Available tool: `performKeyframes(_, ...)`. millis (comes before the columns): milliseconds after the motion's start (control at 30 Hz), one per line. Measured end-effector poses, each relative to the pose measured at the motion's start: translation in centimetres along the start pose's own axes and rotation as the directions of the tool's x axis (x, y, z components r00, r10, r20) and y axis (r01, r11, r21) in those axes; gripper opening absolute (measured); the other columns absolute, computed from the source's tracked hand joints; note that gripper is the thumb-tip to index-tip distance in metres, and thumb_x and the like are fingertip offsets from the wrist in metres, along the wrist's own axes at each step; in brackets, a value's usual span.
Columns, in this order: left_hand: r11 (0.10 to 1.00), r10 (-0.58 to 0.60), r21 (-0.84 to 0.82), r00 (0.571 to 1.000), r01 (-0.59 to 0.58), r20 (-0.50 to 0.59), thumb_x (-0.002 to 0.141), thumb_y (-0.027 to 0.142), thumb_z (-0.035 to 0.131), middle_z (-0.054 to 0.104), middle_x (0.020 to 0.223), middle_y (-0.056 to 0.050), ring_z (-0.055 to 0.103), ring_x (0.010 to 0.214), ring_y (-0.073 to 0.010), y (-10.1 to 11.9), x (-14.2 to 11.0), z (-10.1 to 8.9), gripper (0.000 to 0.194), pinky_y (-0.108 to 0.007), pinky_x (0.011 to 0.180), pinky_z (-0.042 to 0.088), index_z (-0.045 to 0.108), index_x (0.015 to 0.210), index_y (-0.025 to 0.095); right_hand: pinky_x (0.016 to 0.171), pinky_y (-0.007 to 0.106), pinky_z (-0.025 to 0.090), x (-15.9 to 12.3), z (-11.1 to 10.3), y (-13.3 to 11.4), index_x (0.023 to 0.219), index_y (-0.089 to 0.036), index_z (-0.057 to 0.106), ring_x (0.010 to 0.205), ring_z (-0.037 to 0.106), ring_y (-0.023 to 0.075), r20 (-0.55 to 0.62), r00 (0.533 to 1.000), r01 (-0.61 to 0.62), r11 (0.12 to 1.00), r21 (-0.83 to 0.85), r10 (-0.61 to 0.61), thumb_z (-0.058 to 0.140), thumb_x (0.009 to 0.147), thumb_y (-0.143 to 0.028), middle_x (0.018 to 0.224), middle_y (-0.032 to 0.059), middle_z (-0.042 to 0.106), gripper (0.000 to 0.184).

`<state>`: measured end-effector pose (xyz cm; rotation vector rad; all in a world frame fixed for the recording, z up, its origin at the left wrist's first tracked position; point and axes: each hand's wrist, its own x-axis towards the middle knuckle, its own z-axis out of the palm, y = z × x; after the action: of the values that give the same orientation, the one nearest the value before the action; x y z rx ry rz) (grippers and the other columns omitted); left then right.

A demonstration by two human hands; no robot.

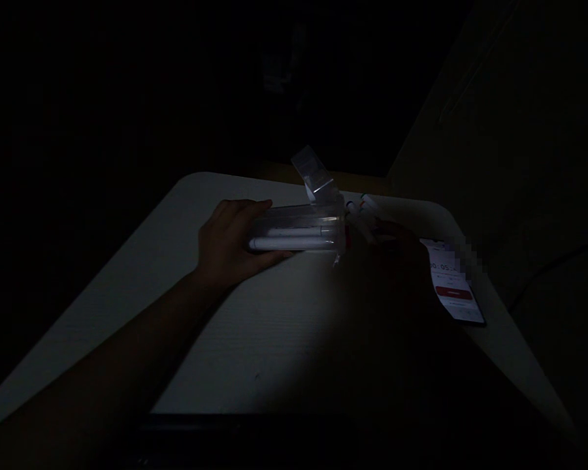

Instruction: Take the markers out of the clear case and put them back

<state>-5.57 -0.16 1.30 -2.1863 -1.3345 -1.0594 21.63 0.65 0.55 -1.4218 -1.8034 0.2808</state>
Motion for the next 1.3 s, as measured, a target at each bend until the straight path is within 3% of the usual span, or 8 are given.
performKeyframes(333,0.999,-0.033,-0.012,0.999,0.034,0.033,0.063,0.062,0.062,0.058,0.108,-0.005,0.054,0.098,-0.0270,-0.2,-0.2,0.2,0.071,-0.043,0.083,0.046,0.045,0.120,0.023,0.081,0.034,0.049,0.4,-0.7,-0.4,0.112,-0.018,0.053,0.097,0.057,0.0162,-0.114,0.992,-0.034,0.994,0.106,0.046,0.053,0.084,-0.031,0.109,0.0068,0.057,0.031)
performKeyframes(500,0.999,-0.017,-0.045,1.000,0.017,-0.008,0.060,0.058,0.068,0.059,0.104,-0.007,0.055,0.096,-0.0275,-0.2,-0.1,0.2,0.071,-0.043,0.080,0.047,0.046,0.119,0.026,0.066,0.031,0.052,-0.1,-1.4,-0.8,0.101,-0.022,0.061,0.085,0.063,0.0179,-0.176,0.979,-0.079,0.983,0.164,0.108,0.057,0.077,-0.026,0.099,0.0064,0.064,0.025)
performKeyframes(700,0.999,-0.032,-0.042,0.999,0.032,0.021,0.059,0.057,0.069,0.059,0.107,-0.007,0.055,0.098,-0.0287,-0.1,0.0,0.0,0.073,-0.044,0.082,0.046,0.044,0.122,0.029,0.067,0.029,0.052,-0.2,-1.4,-1.4,0.091,-0.019,0.065,0.083,0.063,0.0169,-0.248,0.949,-0.105,0.935,0.340,0.196,0.059,0.070,-0.018,0.093,0.0044,0.067,0.022)
performKeyframes(1033,0.999,-0.017,-0.047,1.000,0.017,-0.002,0.059,0.058,0.069,0.059,0.105,-0.009,0.056,0.096,-0.0282,0.1,0.1,-0.1,0.072,-0.043,0.082,0.046,0.048,0.118,0.022,0.067,0.031,0.052,-0.2,-1.7,-1.3,0.093,-0.021,0.066,0.080,0.063,0.0165,-0.277,0.951,-0.094,0.983,0.158,0.135,0.061,0.071,-0.021,0.093,0.0036,0.067,0.023)
performKeyframes(1133,1.000,-0.006,-0.022,1.000,0.007,0.012,0.059,0.059,0.068,0.059,0.105,-0.009,0.055,0.096,-0.0268,0.0,0.1,-0.1,0.073,-0.042,0.081,0.047,0.047,0.118,0.022,0.065,0.030,0.053,-0.1,-1.5,-1.3,0.092,-0.020,0.066,0.073,0.063,0.0143,-0.274,0.952,-0.085,0.977,0.196,0.138,0.059,0.073,-0.021,0.092,0.0034,0.067,0.020)
performKeyframes(1300,1.000,0.009,-0.008,1.000,-0.009,0.022,0.063,0.061,0.064,0.058,0.107,-0.007,0.054,0.098,-0.0256,-0.1,0.1,-0.1,0.072,-0.042,0.082,0.047,0.046,0.120,0.020,0.066,0.032,0.053,-0.2,-1.2,-1.1,0.091,-0.020,0.065,0.078,0.063,0.0159,-0.314,0.935,-0.064,0.952,0.300,0.162,0.060,0.074,-0.026,0.092,0.0034,0.066,0.019)
